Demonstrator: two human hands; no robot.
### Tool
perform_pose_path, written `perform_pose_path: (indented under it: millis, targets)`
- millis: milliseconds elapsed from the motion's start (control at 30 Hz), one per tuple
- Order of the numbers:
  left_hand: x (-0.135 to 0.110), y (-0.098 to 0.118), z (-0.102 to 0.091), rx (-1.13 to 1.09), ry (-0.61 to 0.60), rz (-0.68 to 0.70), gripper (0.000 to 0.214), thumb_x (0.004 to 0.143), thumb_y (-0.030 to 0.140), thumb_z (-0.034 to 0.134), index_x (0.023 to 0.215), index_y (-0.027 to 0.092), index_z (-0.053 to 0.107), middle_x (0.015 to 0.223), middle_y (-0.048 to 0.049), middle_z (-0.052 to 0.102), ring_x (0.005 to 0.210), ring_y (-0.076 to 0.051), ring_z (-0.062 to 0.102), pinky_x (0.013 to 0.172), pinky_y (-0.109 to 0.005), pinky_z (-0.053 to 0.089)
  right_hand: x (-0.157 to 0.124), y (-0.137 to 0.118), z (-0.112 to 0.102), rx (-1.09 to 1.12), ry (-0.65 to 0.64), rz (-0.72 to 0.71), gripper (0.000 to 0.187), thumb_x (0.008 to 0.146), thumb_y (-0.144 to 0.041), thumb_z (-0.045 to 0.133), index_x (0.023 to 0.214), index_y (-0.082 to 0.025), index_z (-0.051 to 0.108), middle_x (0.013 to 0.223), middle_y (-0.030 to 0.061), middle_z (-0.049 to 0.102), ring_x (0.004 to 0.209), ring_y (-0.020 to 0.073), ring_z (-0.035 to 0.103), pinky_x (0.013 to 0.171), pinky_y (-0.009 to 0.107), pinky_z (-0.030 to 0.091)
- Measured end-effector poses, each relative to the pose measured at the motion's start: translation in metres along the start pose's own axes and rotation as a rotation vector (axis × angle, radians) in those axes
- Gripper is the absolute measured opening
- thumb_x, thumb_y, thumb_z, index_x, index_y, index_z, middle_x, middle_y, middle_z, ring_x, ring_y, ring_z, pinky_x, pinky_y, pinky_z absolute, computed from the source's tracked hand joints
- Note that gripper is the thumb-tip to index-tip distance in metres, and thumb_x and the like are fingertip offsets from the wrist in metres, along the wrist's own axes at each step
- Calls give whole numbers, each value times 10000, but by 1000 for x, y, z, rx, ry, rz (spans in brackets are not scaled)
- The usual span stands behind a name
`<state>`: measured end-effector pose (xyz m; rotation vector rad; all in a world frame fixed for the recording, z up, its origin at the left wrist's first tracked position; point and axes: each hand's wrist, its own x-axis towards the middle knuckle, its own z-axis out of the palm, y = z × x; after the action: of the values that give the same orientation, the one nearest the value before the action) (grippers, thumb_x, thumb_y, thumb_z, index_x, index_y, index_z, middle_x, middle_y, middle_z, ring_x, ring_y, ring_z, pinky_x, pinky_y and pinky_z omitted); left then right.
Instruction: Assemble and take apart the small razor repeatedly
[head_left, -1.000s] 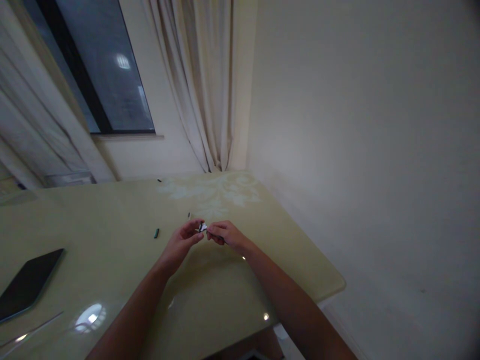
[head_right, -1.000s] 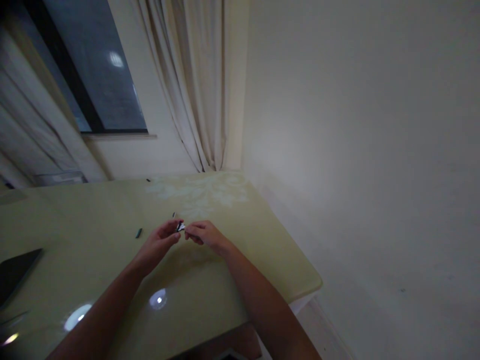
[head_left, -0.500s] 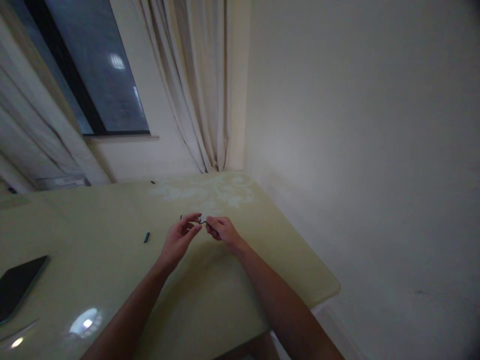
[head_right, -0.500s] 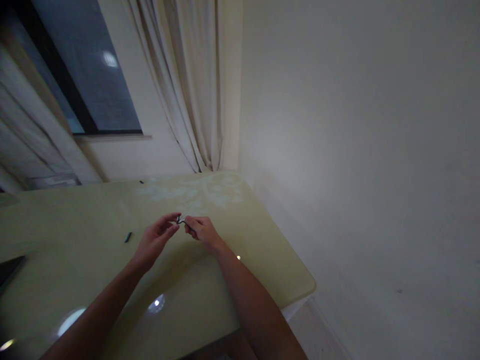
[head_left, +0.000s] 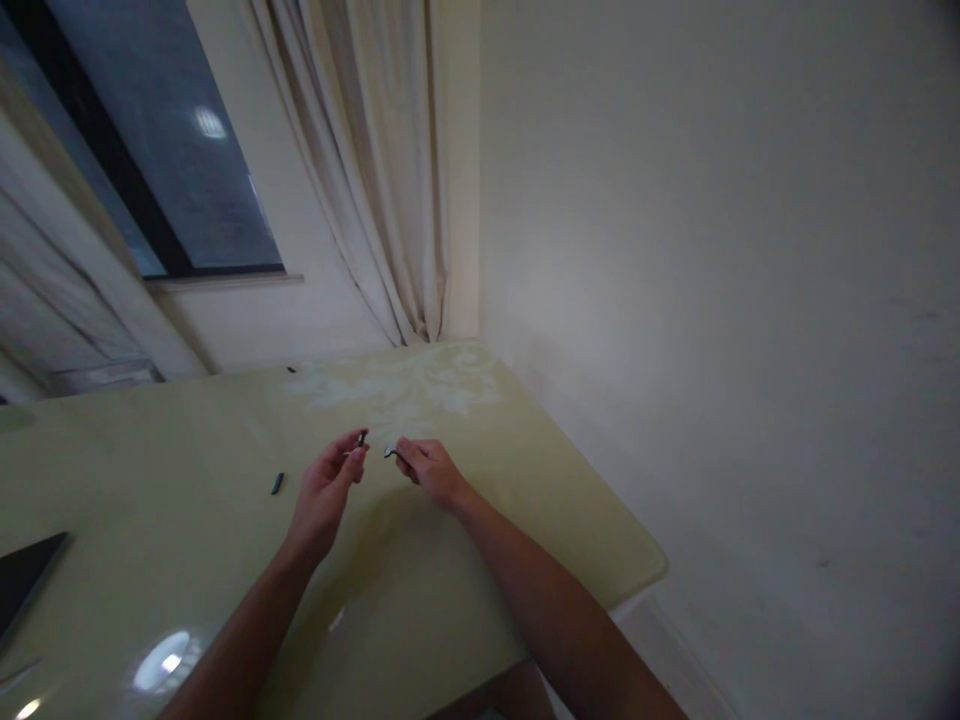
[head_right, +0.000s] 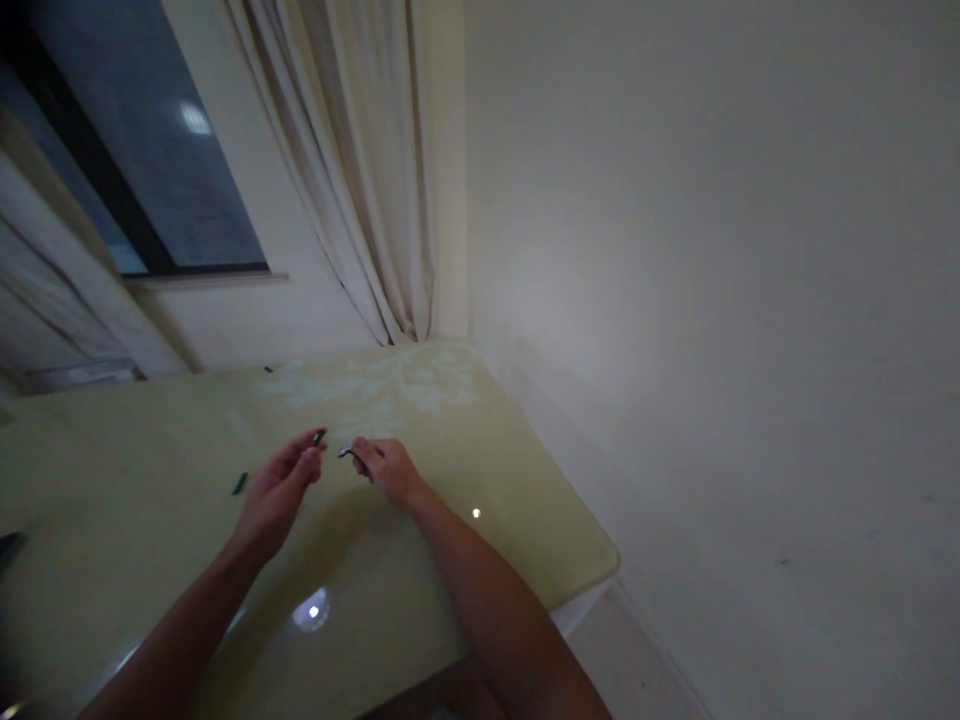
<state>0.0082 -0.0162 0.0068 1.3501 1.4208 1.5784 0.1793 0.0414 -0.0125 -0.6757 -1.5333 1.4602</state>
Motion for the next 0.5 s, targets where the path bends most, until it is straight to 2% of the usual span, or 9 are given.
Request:
perform_pose_path:
  millis: [67, 133, 200, 267, 400, 500]
  targets:
    - [5, -1, 0, 79, -61, 10, 619, 762, 615, 759, 1207, 188, 705, 938, -49, 712, 717, -153, 587, 672, -283, 486, 2, -3, -2, 57, 111, -10, 660, 879, -810, 488, 664, -190, 561, 517, -59, 367, 470, 90, 291, 470, 251, 206]
    - [12, -3, 9, 207, -199, 29, 545, 731, 564, 790, 1135, 202, 739, 932, -51, 724, 702, -168, 610, 650, -294, 488, 6, -7, -8, 128, 291, -29, 659, 876, -817, 468, 689, -193, 567, 509, -66, 352, 457, 89, 273, 458, 248, 193]
    - [20, -7, 27, 318, -328, 61, 478, 709, 515, 798, 1074, 208, 766, 895, -53, 735, 681, -183, 620, 644, -309, 484, 11, -8, -17, 178, 473, -34, 652, 867, -819, 463, 691, -198, 557, 503, -72, 343, 443, 85, 252, 444, 246, 178]
    - [31, -15, 52, 385, -392, 73, 425, 696, 463, 790, 1039, 212, 781, 877, -58, 747, 687, -197, 633, 680, -325, 486, 14, -7, -28, 209, 610, -15, 634, 862, -806, 466, 676, -204, 536, 494, -78, 332, 431, 82, 237, 431, 244, 170]
    - [52, -34, 96, 404, -431, 19, 421, 645, 405, 790, 1011, 197, 789, 823, -63, 756, 693, -215, 651, 682, -320, 479, 17, -1, -47, 238, 744, 28, 568, 885, -734, 471, 669, -210, 518, 482, -86, 319, 414, 82, 238, 415, 241, 174]
    - [62, -45, 112, 387, -451, -11, 440, 654, 433, 775, 1016, 183, 793, 720, -36, 729, 647, -203, 645, 639, -296, 462, 18, 3, -53, 250, 767, 44, 540, 896, -700, 469, 673, -211, 516, 477, -87, 323, 405, 83, 249, 410, 242, 172]
